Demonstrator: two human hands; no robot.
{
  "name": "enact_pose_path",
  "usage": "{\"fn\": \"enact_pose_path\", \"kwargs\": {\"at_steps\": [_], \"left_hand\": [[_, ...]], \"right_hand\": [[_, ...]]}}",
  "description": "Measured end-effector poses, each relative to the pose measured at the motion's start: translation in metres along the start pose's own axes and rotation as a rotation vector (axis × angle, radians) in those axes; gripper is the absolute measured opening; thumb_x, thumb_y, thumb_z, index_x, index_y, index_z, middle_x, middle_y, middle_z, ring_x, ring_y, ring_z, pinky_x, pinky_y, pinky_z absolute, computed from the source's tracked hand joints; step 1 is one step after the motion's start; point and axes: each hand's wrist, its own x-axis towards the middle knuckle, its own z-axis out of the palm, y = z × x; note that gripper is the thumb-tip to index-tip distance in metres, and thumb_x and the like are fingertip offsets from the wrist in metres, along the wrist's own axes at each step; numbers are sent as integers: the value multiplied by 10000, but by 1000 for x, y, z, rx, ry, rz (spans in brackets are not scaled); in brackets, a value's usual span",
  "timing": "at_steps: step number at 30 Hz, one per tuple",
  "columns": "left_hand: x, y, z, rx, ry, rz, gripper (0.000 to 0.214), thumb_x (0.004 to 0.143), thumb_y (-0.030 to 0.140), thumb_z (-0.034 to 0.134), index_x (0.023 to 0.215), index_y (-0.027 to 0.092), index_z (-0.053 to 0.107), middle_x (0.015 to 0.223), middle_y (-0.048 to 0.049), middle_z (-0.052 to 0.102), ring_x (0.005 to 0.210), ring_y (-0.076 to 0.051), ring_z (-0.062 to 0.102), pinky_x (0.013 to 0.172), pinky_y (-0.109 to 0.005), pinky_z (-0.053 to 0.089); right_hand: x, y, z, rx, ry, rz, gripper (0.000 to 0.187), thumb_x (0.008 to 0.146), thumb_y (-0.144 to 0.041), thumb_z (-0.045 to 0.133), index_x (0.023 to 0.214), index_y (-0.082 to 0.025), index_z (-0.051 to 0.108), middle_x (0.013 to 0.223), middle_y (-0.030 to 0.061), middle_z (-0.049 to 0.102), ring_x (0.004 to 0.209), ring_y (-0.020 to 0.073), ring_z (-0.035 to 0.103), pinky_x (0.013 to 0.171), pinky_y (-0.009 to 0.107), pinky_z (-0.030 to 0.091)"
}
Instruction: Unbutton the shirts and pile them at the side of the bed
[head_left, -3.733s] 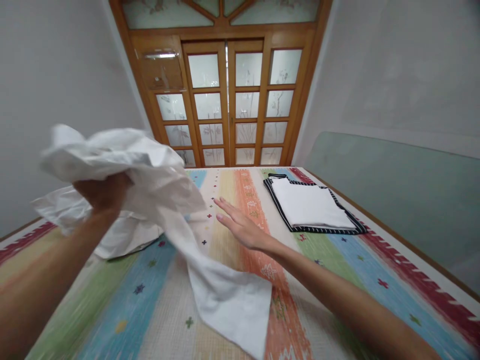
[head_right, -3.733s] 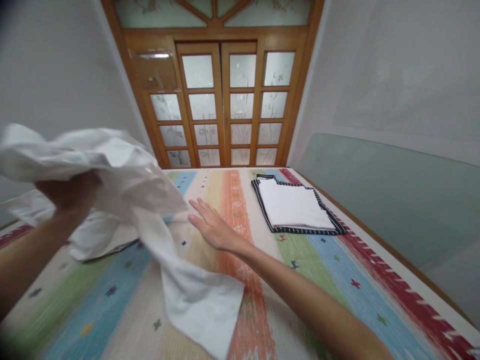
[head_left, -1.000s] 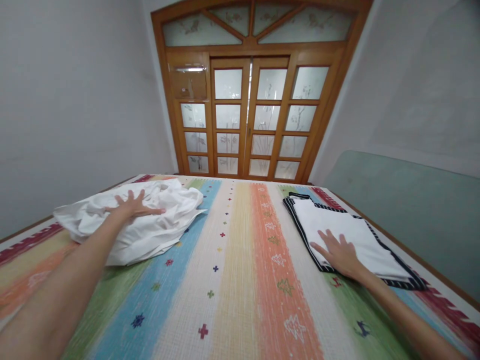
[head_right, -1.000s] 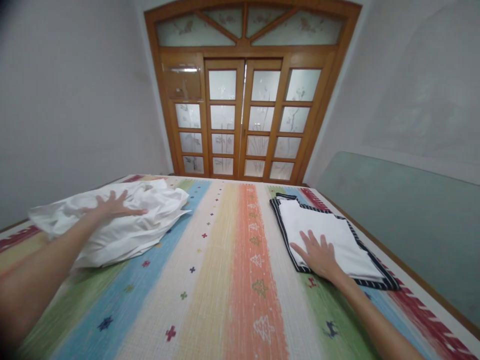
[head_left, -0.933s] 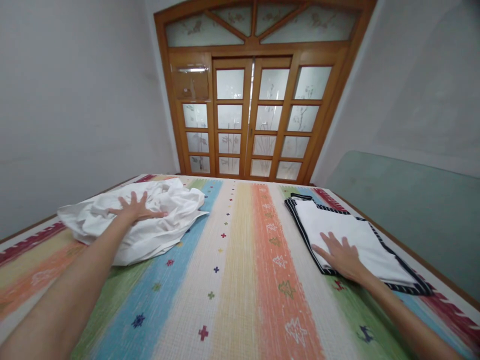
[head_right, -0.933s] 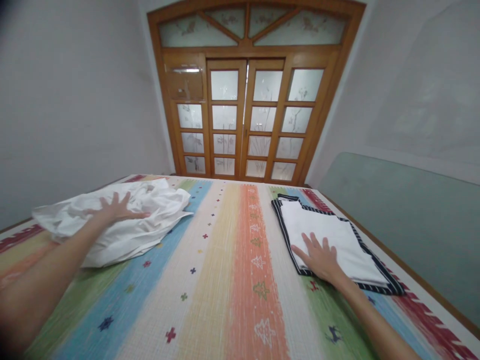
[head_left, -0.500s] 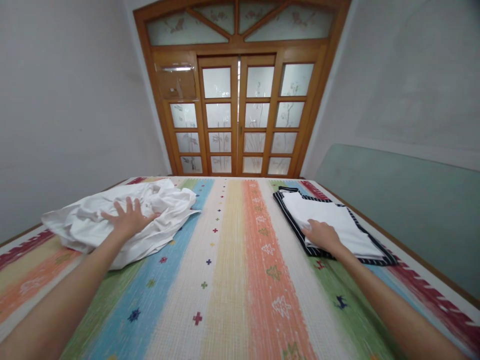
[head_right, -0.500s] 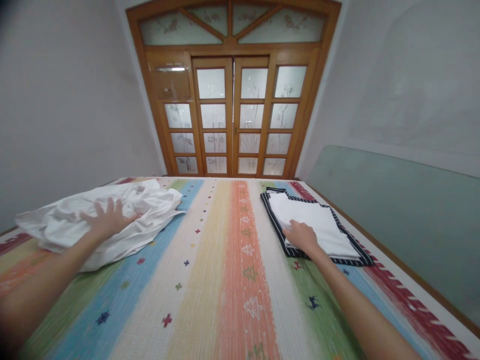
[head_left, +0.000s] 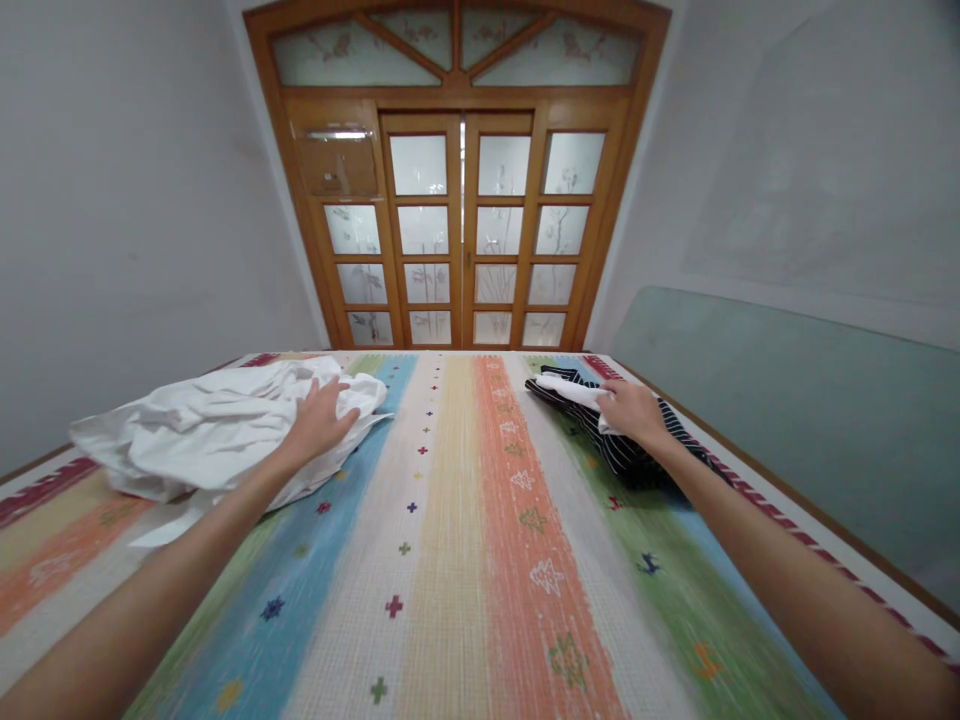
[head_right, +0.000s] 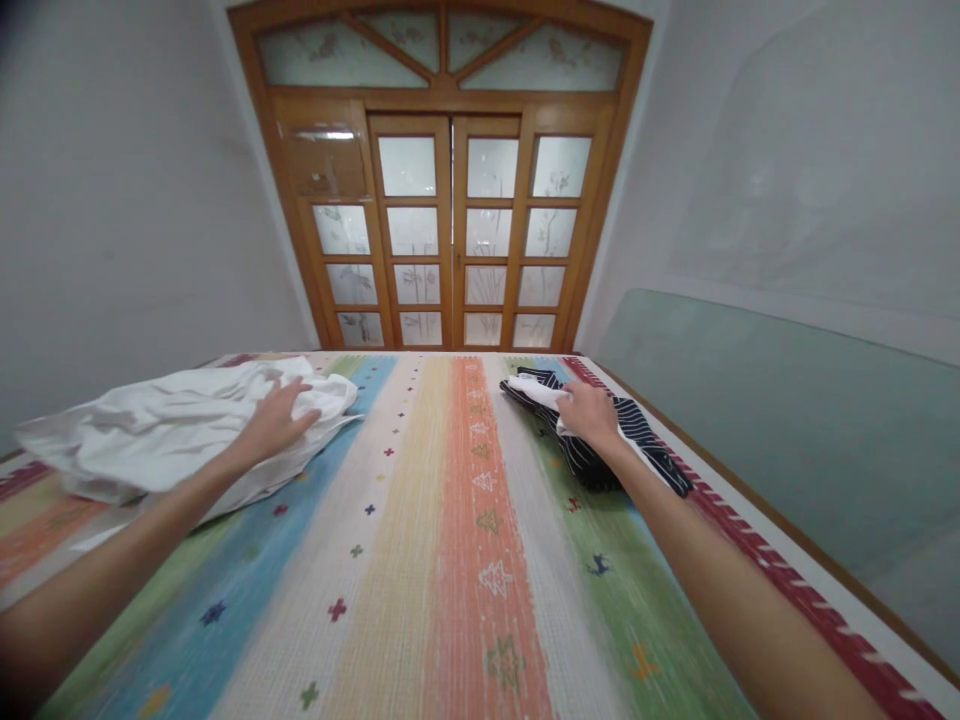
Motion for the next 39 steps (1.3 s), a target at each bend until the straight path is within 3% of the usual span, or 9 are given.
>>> {"fn": "enact_pose_path", "kwargs": {"at_steps": [6,10,13,16,20,27,31,35,39], "left_hand": [[-15,61,29,-210,-201,264,459,830,385,495,1215,142,554,1391,-147,527,1368,-309,386,1131,-452,294],[-36,99,52,-401,-398,421,452,834,407,517,1203,150,564,1315,-165,586,1239,-279,534,1072,-418,368],[-54,128,66,-538,-436,451,405,849,419,523,1159,167,591,1271,-161,616,1200,-268,560,1044,-399,389],[-70,159,76,-632,-381,456,348,866,410,516,1110,178,602,1207,-156,644,1145,-267,585,1006,-395,409],[-79,197,89,-697,-366,243,267,811,367,588,1014,194,585,890,-106,688,888,-263,661,810,-375,483],[-59,246,109,-998,-617,-107,723,706,277,712,1292,165,303,740,14,598,544,-159,578,510,-270,457],[-49,261,115,-1064,-526,-113,555,727,153,643,1220,175,389,731,40,514,582,-118,537,539,-227,435],[-43,259,106,-1101,-391,-28,331,706,94,616,1017,194,563,685,48,426,647,-111,486,605,-212,402],[-44,235,78,-1072,-293,84,130,753,178,588,871,202,637,646,33,450,642,-133,462,627,-244,387]], "right_hand": [[-8,-22,-29,73,18,-201,362,838,-236,473,1081,-154,730,1004,110,730,966,277,644,830,317,457],[-32,-37,-16,222,-344,-519,300,840,-218,490,935,-141,764,865,70,747,777,213,662,725,272,464],[-62,-54,0,389,-616,-698,309,876,-222,465,897,-131,760,801,58,748,692,174,664,658,242,454],[-82,-66,6,334,-626,-849,292,874,-222,482,847,-151,764,822,68,752,704,178,668,677,247,436],[-77,-61,-2,265,-454,-716,284,857,-204,480,804,-158,755,781,63,744,703,180,667,657,241,425],[-57,-7,-7,480,-414,-313,246,841,-218,479,759,-131,694,753,68,732,642,163,683,626,234,480],[-57,22,-1,541,-441,-129,245,864,-245,467,822,-127,677,860,94,740,720,183,705,632,239,507],[-61,43,7,308,-458,-210,301,920,-327,443,969,-151,682,1082,99,711,1005,237,667,840,298,499],[-68,56,20,167,-502,-223,408,989,-358,312,1171,-160,619,1263,105,632,1156,241,594,979,336,432]]}}
